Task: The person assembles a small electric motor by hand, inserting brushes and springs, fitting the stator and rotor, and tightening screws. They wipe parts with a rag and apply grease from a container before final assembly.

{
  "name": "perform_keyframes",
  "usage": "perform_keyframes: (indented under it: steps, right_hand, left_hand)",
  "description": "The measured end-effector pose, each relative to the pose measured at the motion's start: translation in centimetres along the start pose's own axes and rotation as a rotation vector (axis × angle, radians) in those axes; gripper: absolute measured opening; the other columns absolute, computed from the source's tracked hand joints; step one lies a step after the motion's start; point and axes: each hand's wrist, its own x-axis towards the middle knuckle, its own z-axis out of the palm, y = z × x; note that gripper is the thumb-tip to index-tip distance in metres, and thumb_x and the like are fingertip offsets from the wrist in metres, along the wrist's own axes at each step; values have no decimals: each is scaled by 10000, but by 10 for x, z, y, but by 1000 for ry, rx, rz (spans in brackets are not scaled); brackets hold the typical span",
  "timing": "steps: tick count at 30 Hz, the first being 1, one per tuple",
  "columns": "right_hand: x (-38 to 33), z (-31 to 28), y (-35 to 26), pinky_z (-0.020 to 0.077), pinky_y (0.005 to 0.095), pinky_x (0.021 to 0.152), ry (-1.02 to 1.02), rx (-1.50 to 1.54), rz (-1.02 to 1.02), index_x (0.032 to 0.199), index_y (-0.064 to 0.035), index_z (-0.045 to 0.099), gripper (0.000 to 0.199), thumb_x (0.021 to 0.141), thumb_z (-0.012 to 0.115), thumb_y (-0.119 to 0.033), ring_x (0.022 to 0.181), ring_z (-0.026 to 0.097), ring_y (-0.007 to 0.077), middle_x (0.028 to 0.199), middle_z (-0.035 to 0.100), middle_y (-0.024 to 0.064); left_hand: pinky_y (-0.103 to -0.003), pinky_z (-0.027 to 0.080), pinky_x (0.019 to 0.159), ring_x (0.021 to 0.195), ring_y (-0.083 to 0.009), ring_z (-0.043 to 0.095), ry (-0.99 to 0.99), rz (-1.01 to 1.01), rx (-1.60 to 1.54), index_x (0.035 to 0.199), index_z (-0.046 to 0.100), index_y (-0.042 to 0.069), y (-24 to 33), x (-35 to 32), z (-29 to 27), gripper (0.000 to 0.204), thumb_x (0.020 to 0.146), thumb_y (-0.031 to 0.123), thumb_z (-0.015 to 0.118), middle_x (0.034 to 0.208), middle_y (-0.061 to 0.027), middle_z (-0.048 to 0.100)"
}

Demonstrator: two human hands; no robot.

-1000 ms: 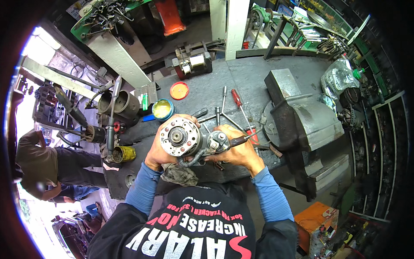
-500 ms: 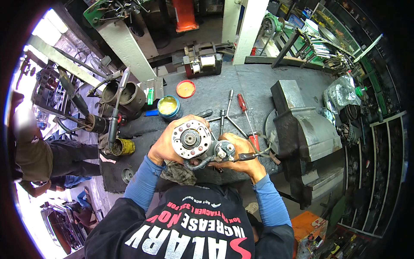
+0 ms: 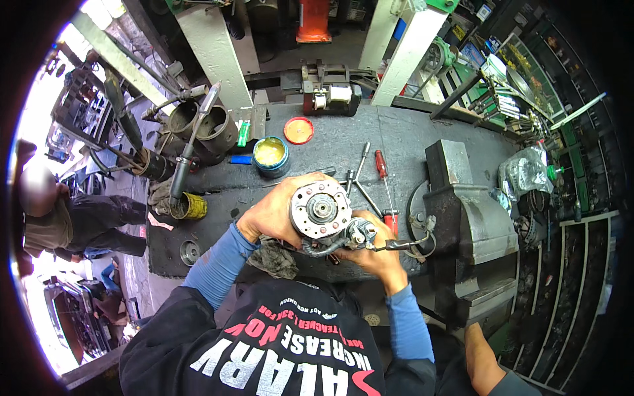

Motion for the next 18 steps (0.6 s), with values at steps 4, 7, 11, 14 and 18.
perform_keyframes:
  steps: [4,7,11,14,18]
  right_hand:
    - [-45,-17,-67,575,514,911,-313,-419,544,1188,1,733,489,926,827,-400,1038,747,441,1079,775,239]
    - [-38,-64,-148,608,380,859,-379,85,388,1153,27,786,364,952,809,-276,952,805,289,1009,806,210]
    - [39,-78,-191,483,381,593,-93,-293,221,1312,44,711,570,868,863,-279,616,590,194,795,698,161]
    - [90,-70,-173,556,410,779,-353,-300,259,1321,72,686,614,931,831,-381,800,713,309,917,722,245]
    - [100,-68,-161,583,364,919,-460,-22,345,1353,88,670,561,969,818,-294,990,735,177,1070,792,192]
  left_hand:
    - [-386,504,1105,1199,-232,669,-19,10,0,1328,657,5,6,-5,-4,1000,385,150,959,1279,-104,699]
    - [-377,550,1035,1116,-226,712,13,112,88,1305,671,34,10,-4,-6,940,411,132,947,1223,-107,744]
    - [-388,557,1029,1109,-254,727,11,117,1,1302,675,28,2,-4,-5,939,414,147,956,1191,-123,754]
    - [-390,574,986,1060,-269,743,18,137,-19,1288,676,30,3,-3,-6,928,415,155,964,1156,-130,759]
    - [-433,585,923,1016,-355,744,33,122,55,1259,671,40,-3,0,-2,918,402,191,961,1110,-156,758]
